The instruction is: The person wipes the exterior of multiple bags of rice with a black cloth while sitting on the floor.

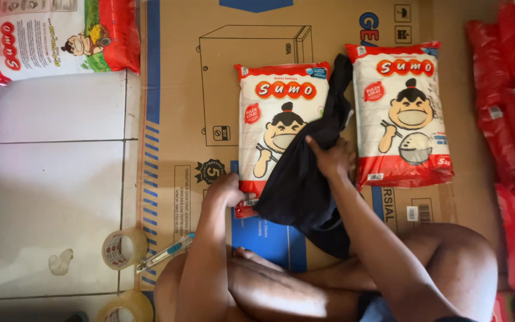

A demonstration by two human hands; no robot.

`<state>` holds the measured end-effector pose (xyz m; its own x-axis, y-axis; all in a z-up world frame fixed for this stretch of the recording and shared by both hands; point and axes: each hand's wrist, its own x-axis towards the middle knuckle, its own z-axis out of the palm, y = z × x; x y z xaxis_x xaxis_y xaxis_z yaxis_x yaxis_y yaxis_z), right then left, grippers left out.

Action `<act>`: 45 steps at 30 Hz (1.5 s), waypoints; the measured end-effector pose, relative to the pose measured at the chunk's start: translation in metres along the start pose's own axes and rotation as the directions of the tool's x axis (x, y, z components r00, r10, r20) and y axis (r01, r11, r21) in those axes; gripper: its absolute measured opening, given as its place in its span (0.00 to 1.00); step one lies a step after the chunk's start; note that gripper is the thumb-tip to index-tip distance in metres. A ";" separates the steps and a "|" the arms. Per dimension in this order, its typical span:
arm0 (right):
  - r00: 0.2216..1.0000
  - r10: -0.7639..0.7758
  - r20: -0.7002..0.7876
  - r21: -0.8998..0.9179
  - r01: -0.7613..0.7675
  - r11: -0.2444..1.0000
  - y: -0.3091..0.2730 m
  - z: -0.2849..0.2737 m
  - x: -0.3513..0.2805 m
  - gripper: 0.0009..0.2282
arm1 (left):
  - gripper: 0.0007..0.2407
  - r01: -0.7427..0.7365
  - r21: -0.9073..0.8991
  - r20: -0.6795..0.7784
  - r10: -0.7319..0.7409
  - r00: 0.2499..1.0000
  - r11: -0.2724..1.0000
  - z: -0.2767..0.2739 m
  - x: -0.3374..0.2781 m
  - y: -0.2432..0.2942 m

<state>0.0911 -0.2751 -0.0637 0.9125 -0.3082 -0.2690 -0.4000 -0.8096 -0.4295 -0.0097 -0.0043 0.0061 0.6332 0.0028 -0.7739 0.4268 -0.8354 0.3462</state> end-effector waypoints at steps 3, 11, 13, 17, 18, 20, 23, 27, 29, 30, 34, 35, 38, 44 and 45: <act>0.994 -0.055 -0.096 0.057 0.061 0.996 -0.005 0.019 0.050 0.46 | 0.26 0.037 0.003 0.021 -0.037 0.999 0.999 -0.005 -0.009 0.010; 0.999 -0.024 0.041 0.016 0.023 1.000 -0.053 0.058 0.213 0.46 | 0.25 0.059 0.056 0.081 -0.064 0.995 0.997 -0.007 -0.002 0.013; 0.999 -0.033 0.026 0.023 0.033 0.999 -0.069 0.055 0.232 0.46 | 0.26 0.061 0.039 0.093 -0.065 0.994 0.997 -0.012 -0.003 0.017; 0.998 -0.055 -0.014 -0.012 0.055 0.998 -0.071 0.078 0.286 0.45 | 0.22 0.064 0.063 0.080 -0.069 0.994 0.996 0.011 0.023 -0.002; 0.999 -0.051 -0.003 -0.018 0.051 0.999 -0.072 0.072 0.268 0.45 | 0.22 0.070 0.060 0.090 -0.075 0.993 0.996 0.010 0.022 -0.001; 0.957 -0.261 -0.124 0.121 0.275 0.954 -0.078 0.050 0.239 0.36 | 0.26 0.103 0.058 0.143 -0.111 0.984 0.993 0.003 0.024 0.005; 0.946 -0.273 -0.177 0.085 0.291 0.953 -0.067 0.039 0.184 0.31 | 0.21 0.045 0.090 0.076 -0.052 0.996 0.995 0.014 0.025 -0.001; 0.946 -0.265 -0.185 0.010 0.271 0.962 -0.008 0.046 0.131 0.28 | 0.21 0.010 0.012 0.096 -0.011 0.995 1.000 -0.031 -0.019 0.029; 0.902 -0.351 -0.252 -0.125 0.330 0.936 0.028 0.054 0.101 0.27 | 0.22 0.035 0.016 0.091 -0.037 0.995 0.999 -0.028 -0.019 0.030; 0.902 -0.346 -0.258 -0.128 0.323 0.938 0.041 0.053 0.081 0.27 | 0.22 0.026 0.020 0.094 -0.028 0.995 0.999 -0.019 -0.011 0.025; 0.834 -0.440 -0.333 -0.258 0.368 0.893 0.073 0.032 -0.007 0.26 | 0.24 0.037 0.039 0.035 -0.039 0.999 0.999 0.003 0.006 0.013; 0.828 -0.461 -0.319 -0.292 0.377 0.879 0.073 0.024 -0.028 0.25 | 0.25 0.046 0.038 0.013 -0.046 0.999 0.998 0.004 0.006 0.011; 0.856 -0.496 -0.147 -0.264 0.450 0.853 0.072 -0.021 -0.074 0.20 | 0.30 0.052 -0.027 0.027 -0.051 0.998 0.998 -0.004 -0.006 0.010; 0.597 -0.779 0.193 -0.264 0.796 0.545 0.017 -0.055 -0.113 0.34 | 0.22 0.061 -0.007 -0.012 -0.061 0.998 0.998 0.010 0.006 0.006; 0.594 -0.781 0.195 -0.263 0.798 0.542 0.012 -0.047 -0.100 0.34 | 0.22 0.063 -0.011 -0.014 -0.063 0.998 0.998 0.005 0.000 0.009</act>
<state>-0.0007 -0.2773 -0.0013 0.8375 0.5464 0.0072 0.5343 -0.8160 -0.2206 -0.0087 -0.0147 0.0066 0.6139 0.0630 -0.7868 0.4728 -0.8276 0.3027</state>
